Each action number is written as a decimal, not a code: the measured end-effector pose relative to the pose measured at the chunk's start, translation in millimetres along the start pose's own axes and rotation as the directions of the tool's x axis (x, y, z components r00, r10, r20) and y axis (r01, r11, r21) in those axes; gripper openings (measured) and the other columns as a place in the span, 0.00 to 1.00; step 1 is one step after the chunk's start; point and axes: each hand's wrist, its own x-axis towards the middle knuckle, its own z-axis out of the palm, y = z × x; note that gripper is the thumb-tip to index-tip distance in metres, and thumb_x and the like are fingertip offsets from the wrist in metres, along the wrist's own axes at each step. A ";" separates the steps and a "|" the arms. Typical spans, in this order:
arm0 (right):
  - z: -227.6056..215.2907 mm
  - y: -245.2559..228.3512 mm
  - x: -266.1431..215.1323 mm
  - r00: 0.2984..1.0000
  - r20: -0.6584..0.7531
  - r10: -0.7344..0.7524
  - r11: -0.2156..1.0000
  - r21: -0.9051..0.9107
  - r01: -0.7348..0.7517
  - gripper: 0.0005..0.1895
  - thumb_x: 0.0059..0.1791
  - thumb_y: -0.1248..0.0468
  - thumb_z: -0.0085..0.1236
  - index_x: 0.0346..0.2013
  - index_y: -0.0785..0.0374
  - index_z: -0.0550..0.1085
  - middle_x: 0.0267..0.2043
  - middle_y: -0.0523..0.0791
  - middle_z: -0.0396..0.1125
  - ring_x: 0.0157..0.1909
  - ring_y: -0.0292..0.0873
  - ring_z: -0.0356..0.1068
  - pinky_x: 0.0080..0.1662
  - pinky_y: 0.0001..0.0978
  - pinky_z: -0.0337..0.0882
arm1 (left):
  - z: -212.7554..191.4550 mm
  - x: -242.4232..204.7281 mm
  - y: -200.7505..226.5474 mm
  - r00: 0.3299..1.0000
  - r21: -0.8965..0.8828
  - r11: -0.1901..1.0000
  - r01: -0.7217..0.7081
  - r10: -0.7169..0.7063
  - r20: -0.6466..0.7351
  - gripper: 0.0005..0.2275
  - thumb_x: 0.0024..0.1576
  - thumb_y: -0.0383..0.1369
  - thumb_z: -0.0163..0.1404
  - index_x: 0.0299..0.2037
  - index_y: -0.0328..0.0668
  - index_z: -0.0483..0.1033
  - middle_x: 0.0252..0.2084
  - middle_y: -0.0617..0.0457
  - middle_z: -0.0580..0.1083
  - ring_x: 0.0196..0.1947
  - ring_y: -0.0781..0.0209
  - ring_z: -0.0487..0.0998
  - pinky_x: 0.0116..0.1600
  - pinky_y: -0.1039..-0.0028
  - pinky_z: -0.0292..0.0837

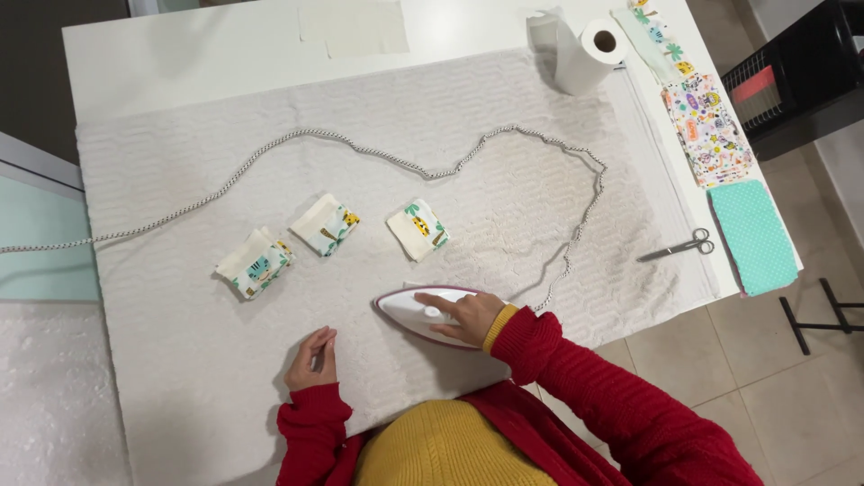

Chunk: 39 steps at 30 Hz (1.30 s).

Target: Organizing and ironing small patterned fabric squares.

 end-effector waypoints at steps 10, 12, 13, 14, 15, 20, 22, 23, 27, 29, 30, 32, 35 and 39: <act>-12.3 -10.0 -0.3 0.990 0.096 0.105 0.994 -0.045 -0.101 0.34 0.54 0.39 0.44 0.74 0.38 0.52 0.31 0.48 0.77 0.30 0.49 0.78 0.35 0.42 0.80 | 0.3 0.9 1.9 1.000 0.030 0.999 0.022 -0.022 0.006 0.11 0.57 0.22 0.56 0.50 0.38 0.80 0.43 0.52 0.82 0.44 0.65 0.83 0.51 0.75 0.79; -8.9 -8.4 0.0 0.984 0.097 0.151 0.987 -0.062 -0.145 0.34 0.54 0.38 0.43 0.74 0.38 0.52 0.32 0.48 0.76 0.30 0.48 0.78 0.34 0.41 0.80 | 2.1 2.9 0.4 1.000 0.054 0.999 0.005 -0.005 -0.004 0.11 0.57 0.22 0.57 0.50 0.38 0.80 0.43 0.51 0.83 0.45 0.64 0.83 0.51 0.74 0.78; -5.7 -4.5 0.5 0.994 0.026 0.107 0.991 -0.078 -0.105 0.34 0.54 0.39 0.44 0.73 0.39 0.53 0.34 0.49 0.76 0.29 0.49 0.78 0.31 0.42 0.80 | 2.7 4.9 1.1 1.000 0.044 0.999 -0.026 0.026 -0.002 0.11 0.57 0.22 0.57 0.50 0.38 0.80 0.43 0.51 0.83 0.44 0.64 0.83 0.51 0.74 0.79; -0.6 -2.2 -0.1 0.998 -0.036 0.056 0.994 -0.093 -0.060 0.33 0.54 0.40 0.45 0.72 0.40 0.54 0.36 0.50 0.76 0.27 0.50 0.77 0.28 0.43 0.80 | 0.6 2.9 1.2 0.999 0.038 0.998 -0.050 0.050 -0.004 0.10 0.58 0.22 0.56 0.49 0.37 0.80 0.43 0.51 0.83 0.44 0.64 0.84 0.51 0.75 0.79; -0.6 -3.9 -3.4 0.998 -0.026 0.049 0.995 -0.088 -0.051 0.33 0.54 0.40 0.45 0.72 0.40 0.54 0.36 0.50 0.76 0.27 0.50 0.77 0.28 0.43 0.80 | -0.3 0.4 4.3 0.999 0.046 0.998 -0.040 0.040 -0.009 0.10 0.58 0.22 0.56 0.49 0.37 0.80 0.43 0.51 0.83 0.44 0.64 0.84 0.51 0.75 0.79; 21.7 19.5 -22.8 0.977 0.011 0.215 0.972 -0.101 -0.213 0.36 0.52 0.38 0.46 0.72 0.35 0.50 0.35 0.50 0.76 0.20 0.43 0.75 0.20 0.38 0.77 | 4.1 -1.1 2.4 0.994 0.121 0.987 -0.106 0.109 -0.019 0.09 0.58 0.22 0.56 0.48 0.40 0.80 0.44 0.51 0.81 0.45 0.62 0.83 0.50 0.72 0.80; 21.3 26.4 -32.9 0.964 0.050 0.263 0.959 -0.119 -0.256 0.36 0.52 0.38 0.46 0.73 0.35 0.48 0.34 0.50 0.76 0.21 0.44 0.76 0.21 0.38 0.78 | 6.5 6.7 16.9 0.979 0.168 0.965 -0.201 0.195 0.052 0.11 0.56 0.21 0.56 0.48 0.40 0.80 0.45 0.51 0.81 0.47 0.57 0.81 0.52 0.68 0.77; 21.7 29.4 -38.6 0.947 0.084 0.310 0.944 -0.141 -0.297 0.37 0.53 0.38 0.45 0.74 0.35 0.46 0.33 0.49 0.76 0.21 0.45 0.76 0.21 0.39 0.78 | 7.4 9.9 23.9 0.952 0.205 0.932 -0.299 0.278 0.126 0.12 0.54 0.21 0.56 0.48 0.40 0.80 0.45 0.51 0.80 0.48 0.52 0.79 0.55 0.63 0.75; 16.6 34.6 -61.9 0.936 0.095 0.340 0.937 -0.115 -0.329 0.38 0.54 0.38 0.44 0.75 0.35 0.46 0.30 0.48 0.77 0.23 0.46 0.76 0.24 0.40 0.77 | 55.5 27.8 35.9 0.883 0.103 0.901 -0.421 0.382 0.273 0.14 0.54 0.25 0.59 0.51 0.44 0.80 0.50 0.50 0.77 0.53 0.51 0.75 0.60 0.63 0.71; 16.0 38.6 -70.4 0.928 0.090 0.361 0.928 -0.134 -0.348 0.38 0.53 0.39 0.45 0.75 0.34 0.46 0.30 0.49 0.77 0.24 0.47 0.77 0.24 0.41 0.78 | 84.7 40.1 38.3 0.769 0.115 0.826 -0.551 0.450 0.453 0.18 0.54 0.27 0.60 0.55 0.42 0.78 0.56 0.50 0.74 0.57 0.51 0.71 0.64 0.61 0.67; 16.5 40.4 -75.2 0.928 0.092 0.361 0.928 -0.132 -0.348 0.38 0.53 0.39 0.45 0.75 0.34 0.46 0.30 0.49 0.77 0.24 0.47 0.77 0.24 0.41 0.78 | 95.2 44.0 37.5 0.770 0.117 0.827 -0.550 0.448 0.455 0.18 0.54 0.27 0.60 0.55 0.42 0.78 0.56 0.50 0.74 0.57 0.51 0.71 0.64 0.61 0.67; 16.2 45.3 -83.5 0.933 0.054 0.357 0.931 -0.107 -0.350 0.38 0.51 0.39 0.47 0.73 0.33 0.48 0.32 0.49 0.77 0.26 0.49 0.78 0.25 0.43 0.79 | 117.8 54.5 36.9 0.703 0.144 0.764 -0.629 0.480 0.525 0.19 0.54 0.30 0.61 0.56 0.43 0.76 0.57 0.51 0.73 0.58 0.52 0.69 0.64 0.64 0.67; 6.7 48.8 -97.9 0.920 0.067 0.385 0.923 -0.030 -0.384 0.37 0.51 0.40 0.48 0.73 0.32 0.50 0.32 0.50 0.77 0.27 0.51 0.78 0.30 0.44 0.80 | 126.0 63.4 46.2 0.664 0.214 0.741 -0.636 0.384 0.642 0.19 0.51 0.33 0.63 0.54 0.46 0.78 0.51 0.54 0.73 0.54 0.55 0.69 0.59 0.62 0.64; -4.4 62.2 -111.5 0.906 0.109 0.409 0.912 -0.019 -0.409 0.37 0.51 0.39 0.48 0.73 0.33 0.50 0.36 0.51 0.77 0.30 0.51 0.79 0.32 0.45 0.81 | 135.6 69.9 49.7 0.662 0.270 0.735 -0.622 0.309 0.683 0.18 0.48 0.35 0.65 0.49 0.45 0.78 0.46 0.54 0.72 0.50 0.54 0.68 0.59 0.61 0.62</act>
